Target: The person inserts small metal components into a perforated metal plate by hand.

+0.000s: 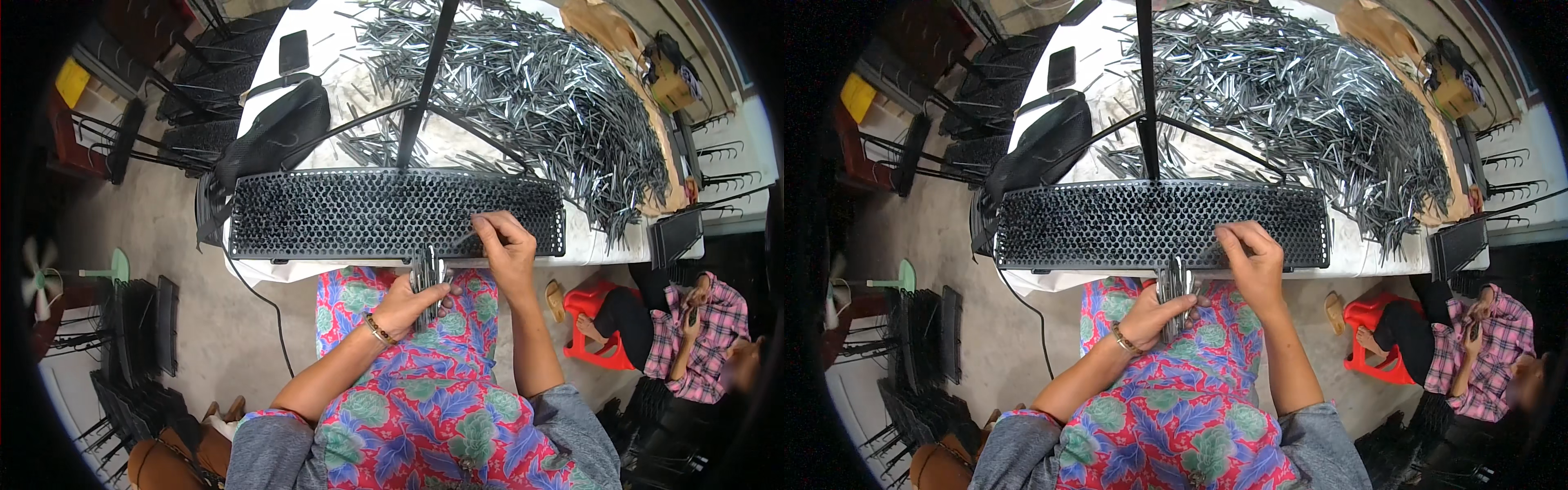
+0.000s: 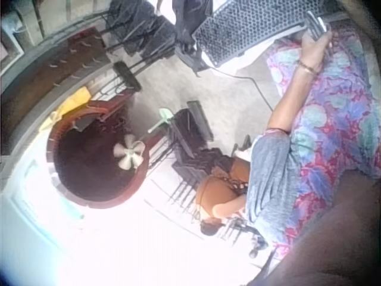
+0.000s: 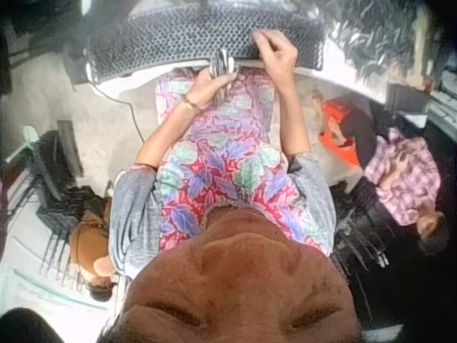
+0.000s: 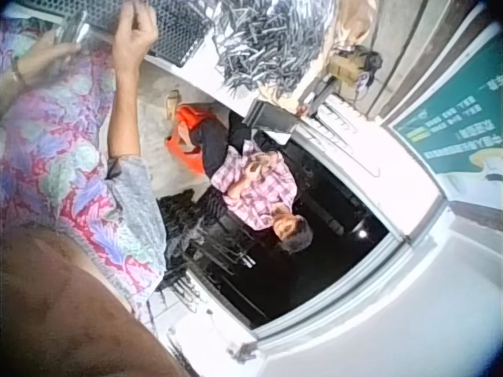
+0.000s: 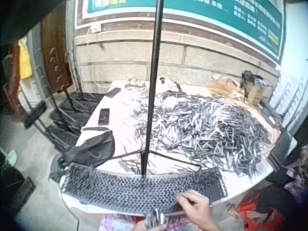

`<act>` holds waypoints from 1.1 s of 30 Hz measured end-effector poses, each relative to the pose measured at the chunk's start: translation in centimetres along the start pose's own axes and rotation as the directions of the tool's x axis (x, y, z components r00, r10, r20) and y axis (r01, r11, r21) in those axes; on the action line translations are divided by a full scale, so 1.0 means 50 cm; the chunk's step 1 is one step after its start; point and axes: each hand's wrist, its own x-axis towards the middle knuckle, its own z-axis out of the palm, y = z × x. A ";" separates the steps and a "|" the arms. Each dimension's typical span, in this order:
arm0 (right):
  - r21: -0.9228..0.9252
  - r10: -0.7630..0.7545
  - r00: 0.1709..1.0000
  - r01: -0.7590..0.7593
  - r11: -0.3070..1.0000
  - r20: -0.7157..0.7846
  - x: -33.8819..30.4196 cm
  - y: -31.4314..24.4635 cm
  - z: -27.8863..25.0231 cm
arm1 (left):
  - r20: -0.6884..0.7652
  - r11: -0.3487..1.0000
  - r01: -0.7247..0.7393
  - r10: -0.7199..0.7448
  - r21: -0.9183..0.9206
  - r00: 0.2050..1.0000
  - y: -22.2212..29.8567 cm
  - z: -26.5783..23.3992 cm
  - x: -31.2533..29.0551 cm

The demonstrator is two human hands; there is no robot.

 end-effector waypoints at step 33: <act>-0.413 -0.394 0.909 0.412 0.812 0.133 -0.005 0.015 0.056 | 0.015 0.996 -0.006 0.004 0.094 1.000 0.004 0.000 -0.008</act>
